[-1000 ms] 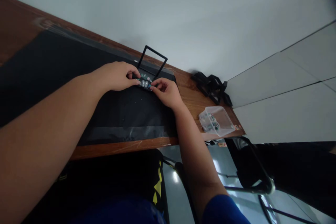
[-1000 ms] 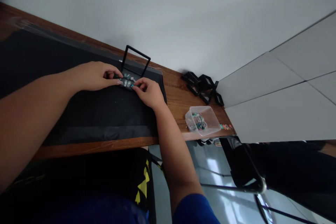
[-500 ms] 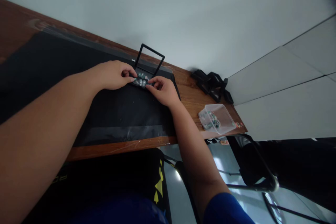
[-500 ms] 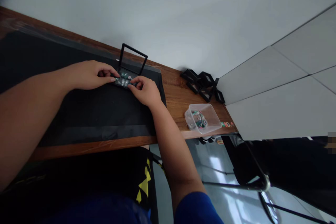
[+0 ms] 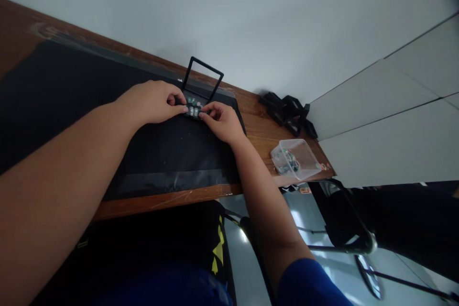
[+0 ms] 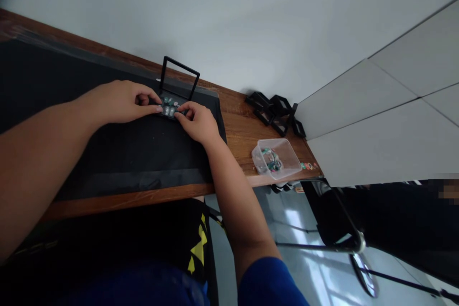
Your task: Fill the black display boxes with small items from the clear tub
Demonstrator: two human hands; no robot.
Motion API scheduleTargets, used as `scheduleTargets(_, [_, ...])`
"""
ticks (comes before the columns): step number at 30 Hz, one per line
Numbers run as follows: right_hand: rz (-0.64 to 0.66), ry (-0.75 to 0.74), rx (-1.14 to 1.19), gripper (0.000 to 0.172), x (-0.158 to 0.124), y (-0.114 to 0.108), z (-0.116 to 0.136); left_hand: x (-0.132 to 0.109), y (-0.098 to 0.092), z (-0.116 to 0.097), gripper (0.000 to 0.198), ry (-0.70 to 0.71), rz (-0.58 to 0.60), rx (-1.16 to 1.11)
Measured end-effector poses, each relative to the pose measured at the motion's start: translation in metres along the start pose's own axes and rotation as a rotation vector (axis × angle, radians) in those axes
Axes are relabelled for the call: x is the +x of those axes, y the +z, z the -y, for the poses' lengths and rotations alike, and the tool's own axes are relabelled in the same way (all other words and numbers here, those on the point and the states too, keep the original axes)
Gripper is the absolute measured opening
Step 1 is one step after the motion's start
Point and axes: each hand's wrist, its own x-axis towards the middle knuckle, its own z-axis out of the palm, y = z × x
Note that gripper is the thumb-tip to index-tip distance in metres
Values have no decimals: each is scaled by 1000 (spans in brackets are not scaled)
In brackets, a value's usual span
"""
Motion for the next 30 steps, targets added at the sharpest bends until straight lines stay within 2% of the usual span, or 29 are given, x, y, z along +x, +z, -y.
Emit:
scheduleTargets(3, [6, -14, -4, 15, 0, 0, 0, 0, 0, -1, 63, -14, -13, -3])
scheduleTargets(9, [0, -13, -13, 16, -1, 0, 2, 1, -4, -6, 43, -57, 28, -15])
scheduleTargets(14, [4, -9, -46, 25, -3, -2, 3, 1, -3, -5, 44, -34, 15, -8])
scheduleTargets(20, [15, -7, 12, 22, -2, -2, 1, 2, -1, -4, 40, -70, -16, -24])
scheduleTargets(25, [21, -35, 22, 23, -2, -1, -1, 1, -1, -3, 52, -54, -2, -32])
scheduleTargets(30, [31, -34, 9, 20, -3, -2, 1, 1, 4, 4, 70, -73, -105, -62])
